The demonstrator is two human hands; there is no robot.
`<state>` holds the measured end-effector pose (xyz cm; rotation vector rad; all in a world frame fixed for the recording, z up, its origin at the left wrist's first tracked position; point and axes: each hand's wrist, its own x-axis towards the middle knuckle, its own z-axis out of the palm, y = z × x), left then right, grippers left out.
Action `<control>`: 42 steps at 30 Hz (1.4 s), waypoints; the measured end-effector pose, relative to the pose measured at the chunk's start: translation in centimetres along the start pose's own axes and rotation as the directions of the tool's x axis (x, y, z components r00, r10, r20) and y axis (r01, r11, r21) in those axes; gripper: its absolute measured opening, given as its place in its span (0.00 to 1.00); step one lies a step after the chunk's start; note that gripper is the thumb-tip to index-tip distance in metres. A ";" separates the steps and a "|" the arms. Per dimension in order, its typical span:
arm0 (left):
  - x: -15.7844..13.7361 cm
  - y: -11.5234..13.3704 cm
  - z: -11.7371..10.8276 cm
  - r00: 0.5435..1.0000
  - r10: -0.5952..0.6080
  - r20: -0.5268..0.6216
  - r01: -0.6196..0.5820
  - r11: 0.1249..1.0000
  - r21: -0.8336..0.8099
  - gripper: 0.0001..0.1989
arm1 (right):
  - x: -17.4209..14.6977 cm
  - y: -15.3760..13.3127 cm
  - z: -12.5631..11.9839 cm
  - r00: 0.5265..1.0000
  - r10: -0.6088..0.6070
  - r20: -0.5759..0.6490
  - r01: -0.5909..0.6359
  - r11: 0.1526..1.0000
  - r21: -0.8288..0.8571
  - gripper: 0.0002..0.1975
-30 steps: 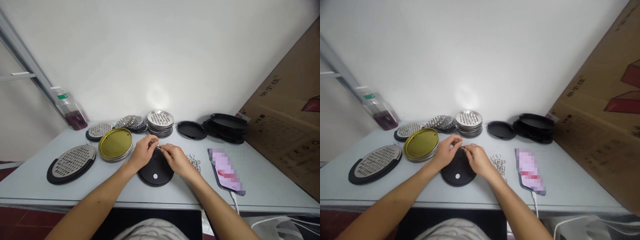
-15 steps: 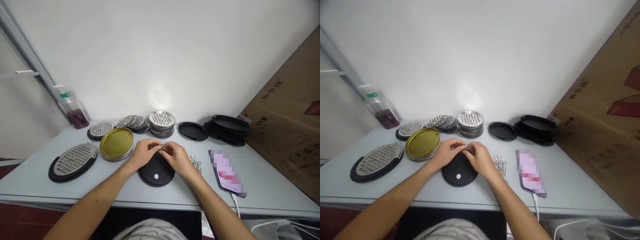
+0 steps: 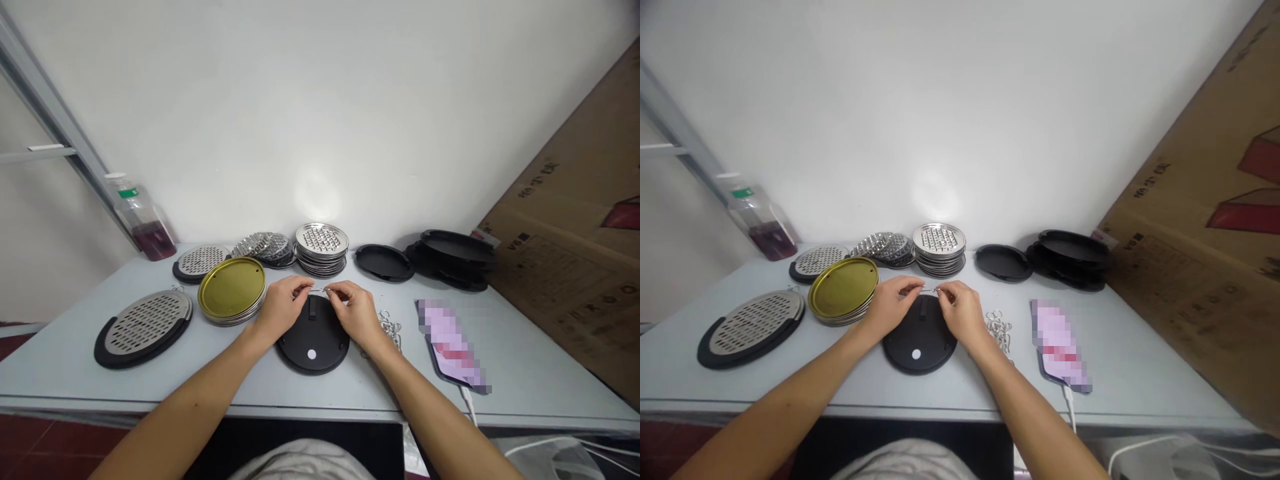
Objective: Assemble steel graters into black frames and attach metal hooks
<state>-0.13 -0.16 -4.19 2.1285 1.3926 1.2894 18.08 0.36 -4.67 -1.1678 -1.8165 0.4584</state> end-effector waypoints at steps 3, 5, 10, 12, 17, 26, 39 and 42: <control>-0.3 -0.3 0.3 0.999 -0.007 0.052 0.005 0.999 0.045 0.10 | -0.2 0.4 0.7 0.998 -0.055 0.038 0.057 0.997 -0.044 0.12; -0.5 -0.3 0.4 0.997 -0.008 0.076 0.003 0.998 0.069 0.11 | -0.5 0.4 1.0 0.993 -0.090 0.083 0.095 0.994 -0.058 0.13; -0.9 0.1 0.5 0.990 -0.014 0.142 0.007 0.999 0.051 0.13 | -1.4 -0.2 0.9 0.982 -0.093 0.166 0.105 0.992 -0.066 0.09; -0.9 0.3 0.4 0.982 -0.027 0.188 0.032 0.999 -0.023 0.13 | -1.5 -0.4 0.6 0.977 -0.088 0.193 0.096 0.995 -0.033 0.11; -0.5 0.9 -0.4 0.987 0.020 0.159 0.001 0.991 -0.136 0.16 | -1.2 -0.8 -0.3 0.985 -0.054 0.165 0.042 0.996 0.075 0.14; -0.5 0.7 -0.5 0.979 0.200 -0.028 -0.201 0.979 -0.036 0.08 | -0.8 -1.1 -0.4 0.982 0.026 0.185 -0.077 0.959 0.274 0.10; -0.5 1.0 -0.4 0.968 0.252 -0.012 -0.251 0.967 0.031 0.08 | -0.2 0.0 -0.1 0.946 0.173 0.273 -0.300 0.782 0.546 0.12; -0.5 0.7 -0.2 0.981 0.192 -0.009 -0.191 0.980 0.054 0.08 | -0.3 0.2 0.1 0.967 0.184 0.178 -0.241 0.889 0.388 0.10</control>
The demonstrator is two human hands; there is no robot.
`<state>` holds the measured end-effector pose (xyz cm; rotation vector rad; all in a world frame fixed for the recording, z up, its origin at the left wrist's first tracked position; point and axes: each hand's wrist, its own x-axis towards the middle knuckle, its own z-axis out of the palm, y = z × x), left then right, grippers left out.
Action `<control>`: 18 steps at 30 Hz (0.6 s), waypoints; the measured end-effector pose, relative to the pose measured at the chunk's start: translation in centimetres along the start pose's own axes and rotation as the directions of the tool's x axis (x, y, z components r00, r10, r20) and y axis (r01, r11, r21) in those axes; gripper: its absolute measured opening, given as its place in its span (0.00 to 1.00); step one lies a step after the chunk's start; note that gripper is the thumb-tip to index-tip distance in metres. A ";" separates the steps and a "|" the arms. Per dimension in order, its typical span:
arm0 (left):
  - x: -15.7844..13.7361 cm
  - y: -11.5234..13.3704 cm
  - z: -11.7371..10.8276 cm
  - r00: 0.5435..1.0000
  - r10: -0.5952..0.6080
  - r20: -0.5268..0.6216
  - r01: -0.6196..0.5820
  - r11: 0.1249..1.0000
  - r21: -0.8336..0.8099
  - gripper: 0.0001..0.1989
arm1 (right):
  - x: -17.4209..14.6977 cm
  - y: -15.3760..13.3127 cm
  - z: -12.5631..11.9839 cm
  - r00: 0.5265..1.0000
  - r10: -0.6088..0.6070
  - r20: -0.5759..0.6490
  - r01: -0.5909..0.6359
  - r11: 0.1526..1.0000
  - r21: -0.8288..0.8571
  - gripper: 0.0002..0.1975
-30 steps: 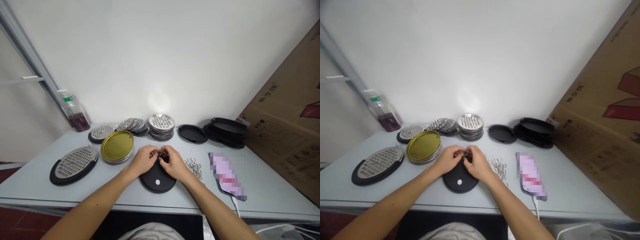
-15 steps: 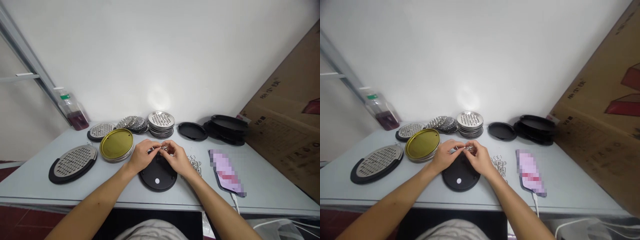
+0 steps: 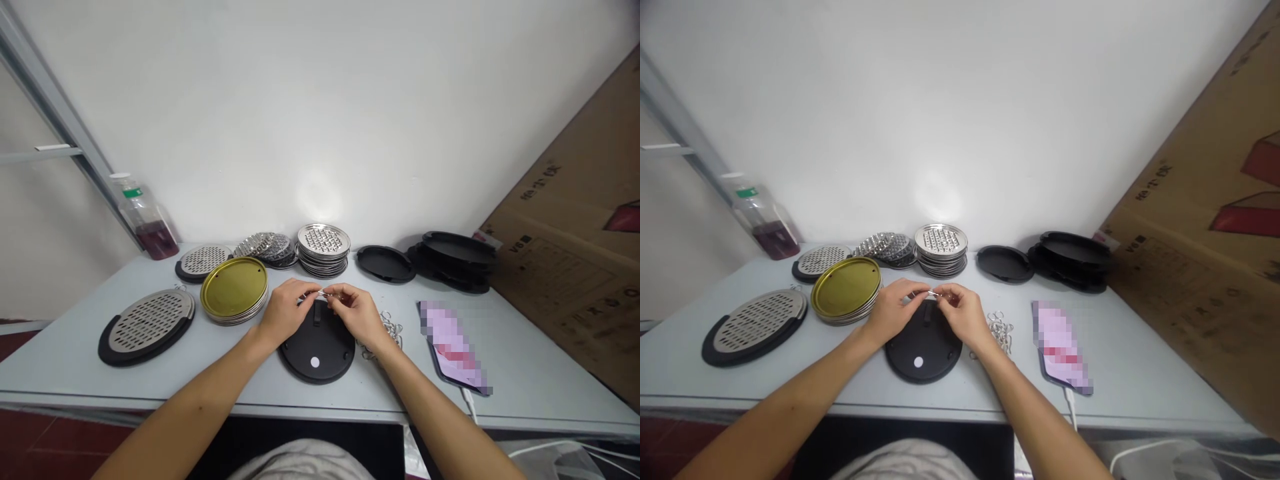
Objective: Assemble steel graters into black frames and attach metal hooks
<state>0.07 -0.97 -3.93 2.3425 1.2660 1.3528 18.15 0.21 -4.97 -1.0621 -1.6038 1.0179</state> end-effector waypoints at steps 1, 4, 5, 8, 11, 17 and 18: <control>0.0 -0.1 0.1 1.000 -0.024 0.006 0.023 1.000 0.013 0.08 | 0.0 0.1 0.0 0.999 -0.017 -0.029 0.015 0.998 -0.056 0.09; -0.2 -0.5 0.4 0.997 -0.066 0.041 0.064 0.997 0.042 0.07 | -0.1 0.3 0.1 0.992 -0.100 -0.071 0.085 0.978 -0.189 0.08; -0.2 -0.6 0.5 0.996 -0.074 0.050 0.072 0.996 0.049 0.07 | -0.1 0.3 0.1 0.988 -0.137 -0.066 0.118 0.965 -0.233 0.08; -0.4 -0.8 0.7 0.993 -0.092 0.072 0.088 0.994 0.063 0.07 | -0.3 0.6 0.4 0.973 -0.229 -0.028 0.204 0.910 -0.360 0.11; -0.6 -0.8 0.9 0.989 -0.112 0.101 0.104 0.991 0.082 0.08 | -0.5 0.9 0.7 0.962 -0.272 -0.006 0.244 0.873 -0.422 0.12; -0.8 -0.5 1.0 0.983 -0.139 0.118 0.124 0.984 0.128 0.07 | -0.5 1.7 1.1 0.955 -0.296 0.010 0.264 0.835 -0.483 0.14; -0.7 -0.5 1.0 0.983 -0.136 0.121 0.120 0.984 0.133 0.07 | -0.5 1.8 1.1 0.954 -0.300 0.011 0.266 0.828 -0.493 0.14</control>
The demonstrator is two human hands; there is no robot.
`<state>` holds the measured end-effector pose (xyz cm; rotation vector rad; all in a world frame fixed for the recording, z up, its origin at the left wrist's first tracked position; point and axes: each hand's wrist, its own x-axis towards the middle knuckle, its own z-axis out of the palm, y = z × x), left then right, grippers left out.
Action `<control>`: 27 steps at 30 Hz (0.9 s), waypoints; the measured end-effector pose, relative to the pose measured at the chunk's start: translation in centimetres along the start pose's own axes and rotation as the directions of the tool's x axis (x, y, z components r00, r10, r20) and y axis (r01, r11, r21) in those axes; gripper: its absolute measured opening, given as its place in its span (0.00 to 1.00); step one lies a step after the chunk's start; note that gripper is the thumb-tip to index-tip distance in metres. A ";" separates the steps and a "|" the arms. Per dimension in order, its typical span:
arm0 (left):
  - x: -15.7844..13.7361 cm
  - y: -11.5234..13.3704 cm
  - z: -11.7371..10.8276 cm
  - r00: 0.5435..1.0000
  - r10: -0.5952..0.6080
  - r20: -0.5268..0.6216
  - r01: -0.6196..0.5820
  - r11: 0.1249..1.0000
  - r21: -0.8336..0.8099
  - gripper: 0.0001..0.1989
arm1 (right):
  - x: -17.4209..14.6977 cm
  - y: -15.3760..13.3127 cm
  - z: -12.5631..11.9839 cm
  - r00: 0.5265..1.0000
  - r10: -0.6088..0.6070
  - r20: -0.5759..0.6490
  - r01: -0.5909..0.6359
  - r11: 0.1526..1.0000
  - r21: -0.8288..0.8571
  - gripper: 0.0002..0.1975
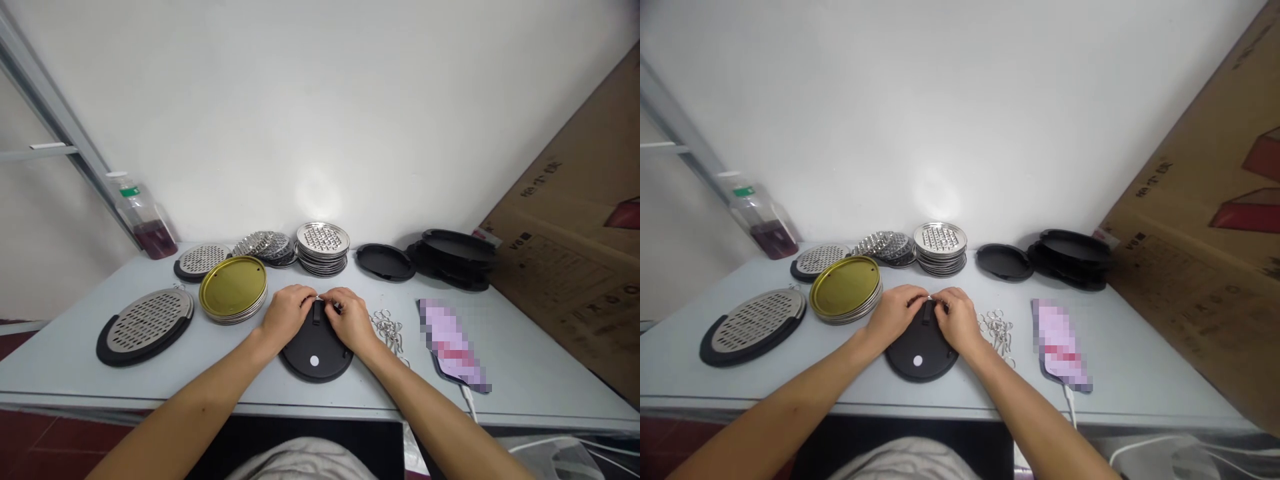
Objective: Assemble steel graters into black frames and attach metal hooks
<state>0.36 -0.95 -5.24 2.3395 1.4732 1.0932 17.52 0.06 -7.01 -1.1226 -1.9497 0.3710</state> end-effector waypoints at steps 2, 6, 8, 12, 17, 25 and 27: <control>0.0 0.1 0.0 1.000 0.000 0.002 0.000 1.000 0.018 0.08 | -0.1 0.1 0.1 1.000 -0.009 -0.001 0.009 1.000 -0.010 0.14; 0.1 0.2 -0.1 1.000 -0.020 -0.009 0.021 0.999 0.042 0.09 | -0.1 0.2 0.1 1.000 -0.020 0.009 0.020 1.000 -0.011 0.15; 0.1 0.2 -0.1 1.000 -0.025 -0.017 0.025 0.999 0.040 0.09 | -0.1 0.1 0.0 1.000 -0.021 0.014 0.021 1.000 -0.019 0.15; 0.0 0.1 -0.1 0.999 -0.023 -0.028 0.024 0.999 0.033 0.10 | -0.1 -0.2 -0.1 1.000 -0.010 0.015 0.010 1.000 -0.017 0.16; 0.0 0.0 -0.1 1.000 -0.011 -0.026 0.012 0.999 0.035 0.09 | 0.0 -0.3 -0.2 1.000 -0.003 0.021 0.003 1.000 -0.005 0.16; 0.0 0.4 -0.4 0.999 0.013 0.042 -0.016 0.998 0.058 0.11 | -0.1 -0.4 -0.1 0.999 0.014 0.039 -0.012 0.999 -0.051 0.14; -0.1 0.6 -0.4 0.998 0.005 0.057 -0.009 0.998 0.064 0.11 | -0.1 -0.5 -0.1 0.999 0.012 0.041 -0.010 0.998 -0.059 0.14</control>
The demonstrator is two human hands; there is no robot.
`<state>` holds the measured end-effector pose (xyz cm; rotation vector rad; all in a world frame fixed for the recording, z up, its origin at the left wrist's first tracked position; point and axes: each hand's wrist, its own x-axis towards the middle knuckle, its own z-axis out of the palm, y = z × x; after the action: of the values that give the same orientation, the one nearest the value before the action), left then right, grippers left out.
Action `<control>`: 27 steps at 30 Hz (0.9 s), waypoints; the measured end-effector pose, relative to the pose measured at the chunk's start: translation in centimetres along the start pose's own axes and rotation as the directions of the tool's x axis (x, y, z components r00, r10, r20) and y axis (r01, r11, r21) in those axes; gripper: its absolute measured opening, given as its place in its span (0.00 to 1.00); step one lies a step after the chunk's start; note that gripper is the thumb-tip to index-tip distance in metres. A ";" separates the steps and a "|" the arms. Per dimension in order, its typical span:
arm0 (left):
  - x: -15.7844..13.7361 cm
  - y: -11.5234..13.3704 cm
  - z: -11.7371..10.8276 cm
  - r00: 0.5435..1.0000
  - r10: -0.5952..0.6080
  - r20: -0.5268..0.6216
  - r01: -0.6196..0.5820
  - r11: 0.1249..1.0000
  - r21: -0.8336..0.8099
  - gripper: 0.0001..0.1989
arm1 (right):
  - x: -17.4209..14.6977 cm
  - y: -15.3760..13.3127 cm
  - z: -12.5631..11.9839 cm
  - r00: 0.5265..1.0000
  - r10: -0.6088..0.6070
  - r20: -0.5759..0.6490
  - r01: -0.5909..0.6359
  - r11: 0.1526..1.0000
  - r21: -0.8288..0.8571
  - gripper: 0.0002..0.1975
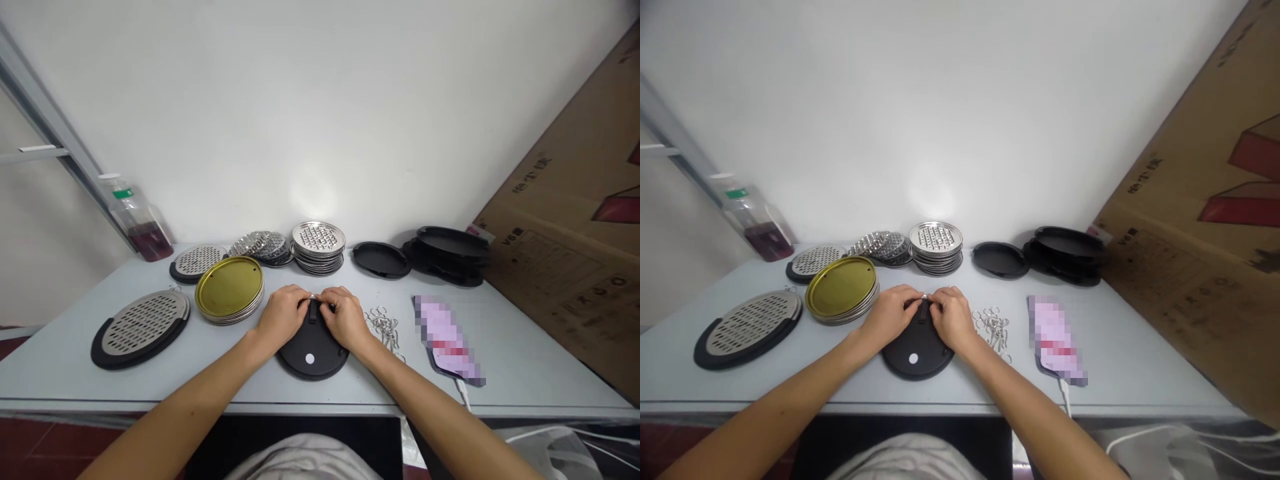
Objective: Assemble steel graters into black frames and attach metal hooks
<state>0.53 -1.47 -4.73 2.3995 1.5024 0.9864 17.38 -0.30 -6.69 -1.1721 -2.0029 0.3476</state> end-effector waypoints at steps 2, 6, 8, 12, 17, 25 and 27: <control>-0.3 0.2 0.1 1.000 -0.009 0.011 0.009 1.000 0.007 0.11 | 0.1 0.0 0.0 1.000 -0.007 0.002 0.007 1.000 -0.003 0.14; -1.0 0.4 0.3 1.000 -0.029 -0.012 0.028 0.999 -0.022 0.11 | 0.1 -0.1 0.0 1.000 -0.013 0.010 0.013 1.000 -0.007 0.15; -1.2 0.4 0.4 0.999 -0.036 -0.026 0.034 0.998 -0.051 0.09 | 0.1 -0.2 0.1 1.000 -0.008 0.011 0.008 1.000 -0.010 0.15; -1.2 0.2 0.6 0.999 -0.024 -0.023 0.022 0.998 -0.061 0.10 | -0.2 -0.2 0.2 1.000 -0.001 -0.005 0.001 1.000 -0.027 0.14; -1.1 0.0 0.6 1.000 -0.006 -0.015 0.005 0.997 -0.081 0.10 | -0.4 0.0 0.4 1.000 -0.001 -0.020 0.001 0.999 -0.038 0.13; -1.2 -0.2 0.8 1.000 0.010 -0.020 -0.012 0.994 -0.109 0.10 | -0.3 -0.1 0.5 0.998 0.042 -0.037 -0.044 0.998 -0.040 0.11; -1.2 -0.2 0.7 0.999 0.024 -0.023 -0.027 0.994 -0.103 0.11 | -0.3 -0.1 0.5 0.998 0.041 -0.044 -0.042 0.998 -0.037 0.11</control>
<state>0.47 -2.26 -5.93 2.3491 1.3946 1.0713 17.04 -0.56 -7.09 -1.2363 -1.9576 0.3034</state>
